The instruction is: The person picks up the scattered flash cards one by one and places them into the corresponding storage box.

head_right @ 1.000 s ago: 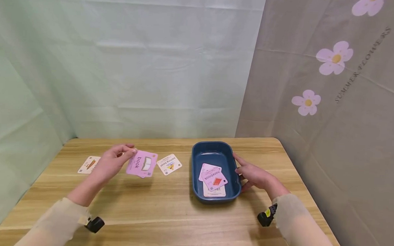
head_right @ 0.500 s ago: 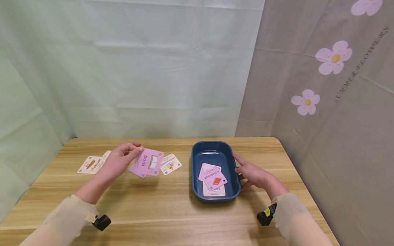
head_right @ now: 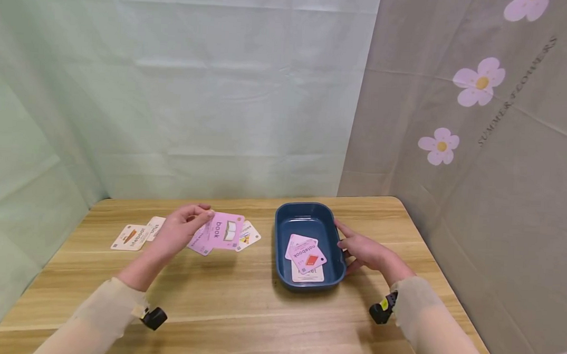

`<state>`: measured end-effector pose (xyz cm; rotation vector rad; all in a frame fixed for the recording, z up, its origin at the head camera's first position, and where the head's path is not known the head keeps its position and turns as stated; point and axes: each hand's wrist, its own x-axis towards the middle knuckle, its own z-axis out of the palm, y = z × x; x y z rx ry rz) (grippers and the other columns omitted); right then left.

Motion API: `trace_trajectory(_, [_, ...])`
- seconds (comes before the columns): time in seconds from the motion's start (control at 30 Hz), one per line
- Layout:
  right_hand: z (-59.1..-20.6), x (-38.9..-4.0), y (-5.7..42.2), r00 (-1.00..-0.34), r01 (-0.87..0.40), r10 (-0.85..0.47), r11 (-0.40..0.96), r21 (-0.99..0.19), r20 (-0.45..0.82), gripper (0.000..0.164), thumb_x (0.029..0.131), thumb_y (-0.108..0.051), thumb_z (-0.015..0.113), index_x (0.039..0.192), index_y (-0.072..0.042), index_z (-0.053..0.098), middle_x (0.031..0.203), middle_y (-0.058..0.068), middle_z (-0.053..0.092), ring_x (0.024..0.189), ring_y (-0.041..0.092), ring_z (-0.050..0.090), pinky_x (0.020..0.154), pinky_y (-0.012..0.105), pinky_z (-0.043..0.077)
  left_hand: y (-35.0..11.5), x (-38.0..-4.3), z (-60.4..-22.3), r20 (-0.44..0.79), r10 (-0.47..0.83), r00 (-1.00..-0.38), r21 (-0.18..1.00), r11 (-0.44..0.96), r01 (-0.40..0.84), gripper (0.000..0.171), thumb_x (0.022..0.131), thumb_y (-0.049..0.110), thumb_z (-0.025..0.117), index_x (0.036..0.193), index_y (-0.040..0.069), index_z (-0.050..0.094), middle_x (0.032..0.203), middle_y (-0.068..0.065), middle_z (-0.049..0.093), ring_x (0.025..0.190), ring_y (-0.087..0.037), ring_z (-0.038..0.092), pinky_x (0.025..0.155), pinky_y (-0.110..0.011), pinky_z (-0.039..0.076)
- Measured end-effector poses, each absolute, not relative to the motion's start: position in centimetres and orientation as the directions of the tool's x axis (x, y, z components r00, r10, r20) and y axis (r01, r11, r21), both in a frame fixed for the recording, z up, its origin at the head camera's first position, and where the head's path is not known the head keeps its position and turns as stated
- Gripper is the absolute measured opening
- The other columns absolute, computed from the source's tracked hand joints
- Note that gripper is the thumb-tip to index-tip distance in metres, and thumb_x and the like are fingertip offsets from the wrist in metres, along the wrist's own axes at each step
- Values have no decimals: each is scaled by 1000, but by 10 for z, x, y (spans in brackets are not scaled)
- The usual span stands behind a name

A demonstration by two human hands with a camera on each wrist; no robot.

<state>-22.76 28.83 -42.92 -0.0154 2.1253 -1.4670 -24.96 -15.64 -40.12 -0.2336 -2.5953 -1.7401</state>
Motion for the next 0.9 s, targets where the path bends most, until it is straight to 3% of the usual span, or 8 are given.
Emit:
trace_trajectory(0.13, [-429,-228,288,-846,298,-306,407,-863,-436,73,106,-7,37,166,-28,0,165,31,4,137,56,37,82,54,59,-151,-249,-399,72,122,-990,917,382,114,35,100,40,66,100,5,69,149,-10,52,146,-38,33,118,-61,24])
trace_trajectory(0.37, [-430,-228,288,-847,300,-300,411,-861,-438,73,107,-8,37,166,-29,0,165,31,3,137,56,38,82,54,59,-143,-251,-398,60,138,-989,915,389,110,36,100,43,66,102,7,70,148,-7,52,141,-34,40,107,-51,42])
trace_trajectory(0.53, [-429,-228,288,-847,299,-298,416,-859,-439,72,107,-8,37,166,-28,1,165,31,4,136,56,38,82,54,59,-137,-252,-398,81,143,-986,927,353,127,34,100,38,67,102,5,71,147,-9,53,143,-34,38,117,-57,28])
trace_trajectory(0.63, [-429,-229,288,-847,299,-298,418,-858,-440,72,107,-8,37,166,-28,1,165,31,4,135,55,40,82,53,59,-132,-251,-397,96,141,-985,937,322,137,31,100,35,68,103,4,71,145,-10,55,141,-33,40,118,-57,26])
trace_trajectory(0.73, [-429,-229,288,-847,300,-297,418,-858,-441,72,107,-8,37,166,-28,1,165,32,6,133,54,43,82,53,59,-128,-252,-397,112,137,-984,944,293,149,29,99,32,69,104,3,71,141,-11,58,132,-29,47,110,-50,37])
trace_trajectory(0.9, [-429,-229,288,-847,300,-300,413,-860,-439,72,107,-7,37,166,-28,1,164,32,7,133,53,44,81,53,59,-119,-252,-397,132,131,-982,955,247,162,27,99,27,70,107,1,71,125,-13,66,105,-23,61,87,-35,49])
